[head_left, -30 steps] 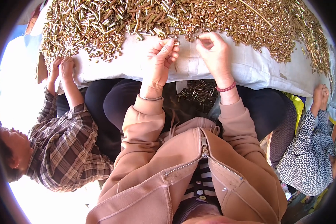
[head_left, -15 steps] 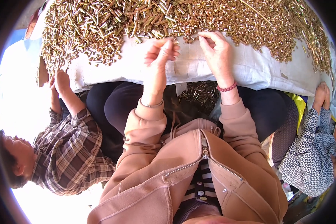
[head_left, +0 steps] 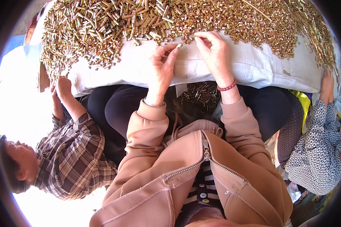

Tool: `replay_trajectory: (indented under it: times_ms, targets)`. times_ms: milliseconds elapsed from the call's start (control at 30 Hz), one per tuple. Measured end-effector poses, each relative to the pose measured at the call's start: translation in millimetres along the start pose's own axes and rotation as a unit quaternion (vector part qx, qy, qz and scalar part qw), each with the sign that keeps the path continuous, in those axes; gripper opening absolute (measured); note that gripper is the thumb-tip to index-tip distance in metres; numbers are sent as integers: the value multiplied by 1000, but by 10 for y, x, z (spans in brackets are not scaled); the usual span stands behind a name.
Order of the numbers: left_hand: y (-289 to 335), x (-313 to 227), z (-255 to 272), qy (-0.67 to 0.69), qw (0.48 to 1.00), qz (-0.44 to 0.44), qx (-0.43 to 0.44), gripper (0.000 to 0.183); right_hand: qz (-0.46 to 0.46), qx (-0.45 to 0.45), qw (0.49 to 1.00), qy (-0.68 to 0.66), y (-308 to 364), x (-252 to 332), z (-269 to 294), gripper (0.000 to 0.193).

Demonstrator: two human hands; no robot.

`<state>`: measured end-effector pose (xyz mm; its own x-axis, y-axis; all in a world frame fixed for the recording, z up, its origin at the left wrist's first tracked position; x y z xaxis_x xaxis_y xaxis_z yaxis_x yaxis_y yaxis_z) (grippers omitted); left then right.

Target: The person repeatedly assembles small metal fasteners by picking up metal sleeves and inserting small metal pins into them by hand.

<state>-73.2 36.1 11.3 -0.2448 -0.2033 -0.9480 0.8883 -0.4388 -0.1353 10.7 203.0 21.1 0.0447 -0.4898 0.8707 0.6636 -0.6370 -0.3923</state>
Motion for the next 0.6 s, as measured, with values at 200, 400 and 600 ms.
replay_trajectory:
  times_ms: [200, 400, 600]
  targets:
    - [33, -125, -15, 164, 980, 59, 99, 12, -13, -12, 1000, -25, 7, -27, -2, 11]
    - [-122, -226, 115, 73, 993, -18, 93, 12, -16, -6, 998, -55, 17, -63, 1, 14]
    - [-372, -361, 263, -403, 889, -182, -119, 13, -29, 26, 999, -15, 20, -53, -19, 19]
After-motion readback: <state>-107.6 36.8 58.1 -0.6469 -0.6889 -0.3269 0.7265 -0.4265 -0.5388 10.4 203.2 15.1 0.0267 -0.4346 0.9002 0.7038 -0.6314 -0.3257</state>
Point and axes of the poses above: each hand's wrist, its own y-axis away from the middle knuckle, its own z-axis out of the back of the hand, x = y × z, the point moved 9 cm from there along -y, towards the middle knuckle
